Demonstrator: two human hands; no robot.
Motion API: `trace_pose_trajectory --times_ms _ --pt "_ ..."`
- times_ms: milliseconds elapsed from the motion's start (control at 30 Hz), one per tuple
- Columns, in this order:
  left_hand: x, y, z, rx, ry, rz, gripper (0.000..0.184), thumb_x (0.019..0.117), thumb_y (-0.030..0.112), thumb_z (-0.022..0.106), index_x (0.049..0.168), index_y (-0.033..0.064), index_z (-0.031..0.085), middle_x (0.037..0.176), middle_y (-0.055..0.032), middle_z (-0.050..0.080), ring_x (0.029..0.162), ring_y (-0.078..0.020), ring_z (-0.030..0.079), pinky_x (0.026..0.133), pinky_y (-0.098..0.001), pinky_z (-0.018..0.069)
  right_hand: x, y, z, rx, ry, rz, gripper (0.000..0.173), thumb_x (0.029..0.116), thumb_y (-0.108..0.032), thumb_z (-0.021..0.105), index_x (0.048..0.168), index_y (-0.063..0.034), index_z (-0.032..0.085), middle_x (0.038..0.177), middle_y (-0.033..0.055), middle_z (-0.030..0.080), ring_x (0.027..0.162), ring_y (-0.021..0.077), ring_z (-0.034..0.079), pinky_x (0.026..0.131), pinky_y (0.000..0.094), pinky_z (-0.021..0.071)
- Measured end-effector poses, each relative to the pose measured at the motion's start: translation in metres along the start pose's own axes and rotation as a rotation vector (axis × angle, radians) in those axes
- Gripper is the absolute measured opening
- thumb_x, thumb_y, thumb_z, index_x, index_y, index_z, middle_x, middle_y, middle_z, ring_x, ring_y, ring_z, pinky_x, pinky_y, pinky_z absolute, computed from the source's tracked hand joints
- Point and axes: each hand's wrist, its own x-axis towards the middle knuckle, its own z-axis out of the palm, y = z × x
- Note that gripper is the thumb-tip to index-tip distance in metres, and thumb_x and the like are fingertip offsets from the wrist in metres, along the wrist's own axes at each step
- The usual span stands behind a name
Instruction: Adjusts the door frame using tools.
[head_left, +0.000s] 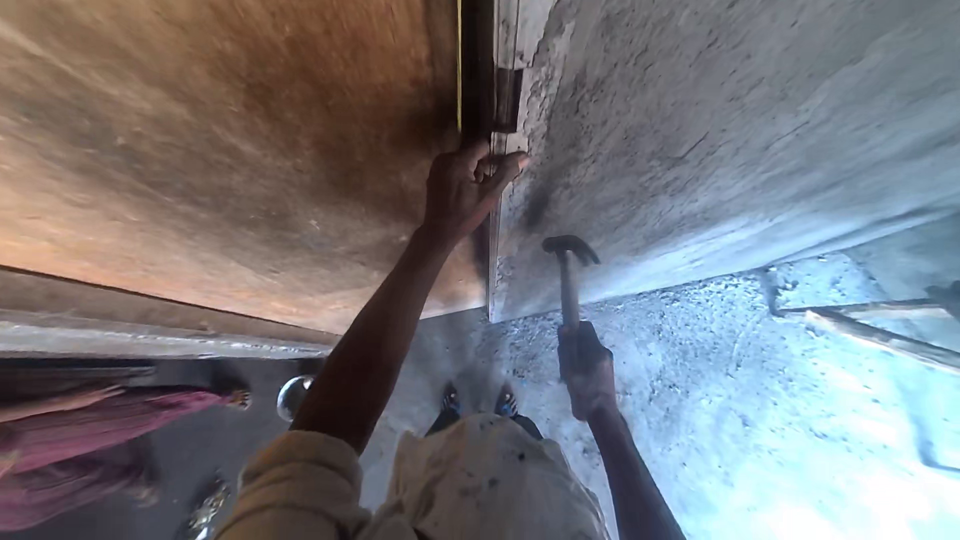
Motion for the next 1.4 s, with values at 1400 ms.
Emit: trace_pose_trajectory --times_ms 1400 --pt "0.010 -0.005 -0.008 0.028 -0.114 0.014 0.044 0.0973 0.048 0.065 0.085 0.0065 0.071 0.068 -0.0026 0.062 0.061 -0.0142 0.059 0.063 -0.0397 0.0518 0.040 -0.027 0.003 -0.181 -0.189 -0.420 0.048 0.1012 -0.046 0.056 0.107 0.0006 0.068 0.069 0.0104 0.066 0.059 0.0229 0.065 0.055 0.0432 0.0548"
